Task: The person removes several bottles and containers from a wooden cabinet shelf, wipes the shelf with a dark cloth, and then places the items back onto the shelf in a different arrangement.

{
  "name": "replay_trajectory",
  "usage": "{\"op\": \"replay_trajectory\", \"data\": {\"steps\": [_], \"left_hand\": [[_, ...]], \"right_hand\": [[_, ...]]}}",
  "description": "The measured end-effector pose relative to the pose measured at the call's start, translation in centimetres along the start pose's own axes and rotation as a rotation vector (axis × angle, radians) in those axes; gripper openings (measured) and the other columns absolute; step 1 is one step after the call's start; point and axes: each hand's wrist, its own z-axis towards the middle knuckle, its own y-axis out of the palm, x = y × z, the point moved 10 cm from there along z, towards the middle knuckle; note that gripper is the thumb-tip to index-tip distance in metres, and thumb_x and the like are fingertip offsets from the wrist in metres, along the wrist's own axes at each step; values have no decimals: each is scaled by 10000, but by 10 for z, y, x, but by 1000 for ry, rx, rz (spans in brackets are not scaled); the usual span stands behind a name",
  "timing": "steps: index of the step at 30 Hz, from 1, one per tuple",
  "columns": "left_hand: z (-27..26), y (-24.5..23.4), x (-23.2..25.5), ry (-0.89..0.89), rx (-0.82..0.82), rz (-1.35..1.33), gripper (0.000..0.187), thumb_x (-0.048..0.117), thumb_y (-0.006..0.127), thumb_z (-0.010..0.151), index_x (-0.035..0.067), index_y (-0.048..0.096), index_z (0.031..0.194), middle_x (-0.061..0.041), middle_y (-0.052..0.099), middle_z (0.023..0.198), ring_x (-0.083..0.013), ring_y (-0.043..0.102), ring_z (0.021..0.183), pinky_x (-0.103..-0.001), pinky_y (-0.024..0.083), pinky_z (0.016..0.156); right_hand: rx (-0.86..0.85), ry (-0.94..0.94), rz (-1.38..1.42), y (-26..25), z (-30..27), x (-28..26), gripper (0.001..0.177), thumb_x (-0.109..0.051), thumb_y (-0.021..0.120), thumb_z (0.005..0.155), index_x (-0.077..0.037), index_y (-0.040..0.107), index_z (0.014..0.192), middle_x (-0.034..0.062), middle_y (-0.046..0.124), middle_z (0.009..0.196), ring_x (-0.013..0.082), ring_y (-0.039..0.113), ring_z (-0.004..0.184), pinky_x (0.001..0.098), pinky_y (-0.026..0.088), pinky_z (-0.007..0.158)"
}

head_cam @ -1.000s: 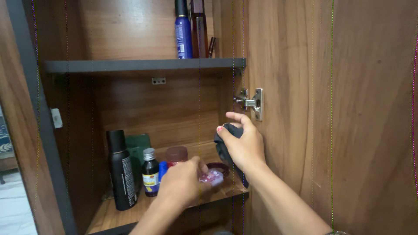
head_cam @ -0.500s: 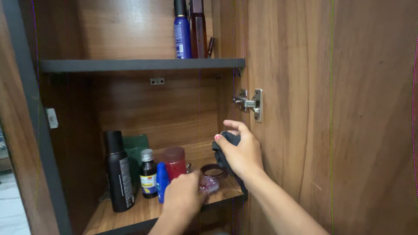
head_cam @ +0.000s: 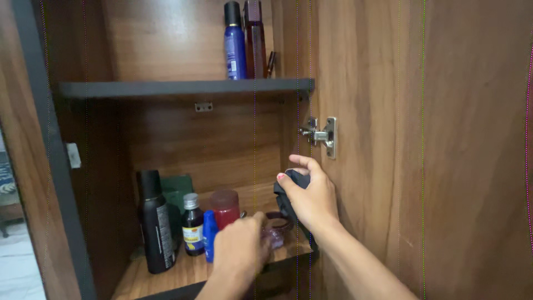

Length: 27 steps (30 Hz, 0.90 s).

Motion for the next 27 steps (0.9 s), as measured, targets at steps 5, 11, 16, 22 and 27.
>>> {"op": "replay_trajectory", "data": {"steps": [5,11,16,22,27], "left_hand": [[2,-112,21,-13,274,-110,156,324,668,881,241,727,999,-76,764,781,-337,733,739,-482,568,659],[7,-242,42,19,674,-284,141,314,688,871,234,740,973,16,777,782,-209,763,707,-393,574,641],[62,-283,49,85,743,-225,157,292,672,890,209,734,1009,-14,781,926,-229,747,855,-411,555,761],[181,-261,-2,-214,464,-223,577,381,730,792,165,581,1305,-141,681,1239,-341,637,1158,-466,486,959],[273,-175,-21,-274,-26,-158,683,472,739,810,98,695,1380,-190,699,1355,-333,660,1249,-433,484,1089]], "right_hand": [[27,57,107,-9,1,-15,469,-225,794,805,-182,688,1259,35,778,1077,135,736,979,310,571,881],[-1,79,487,-15,8,-64,484,-183,743,818,-113,636,1285,39,734,1067,125,705,907,323,604,754],[1,32,515,-25,9,-102,507,-195,737,832,-133,615,1321,27,724,1119,106,700,962,273,587,794],[-7,165,555,-23,5,-102,525,-241,755,838,-168,612,1338,12,709,1113,113,698,936,295,591,744],[4,139,607,-20,15,-91,502,-215,773,825,-131,626,1298,53,722,1098,132,694,940,297,571,789]]}}
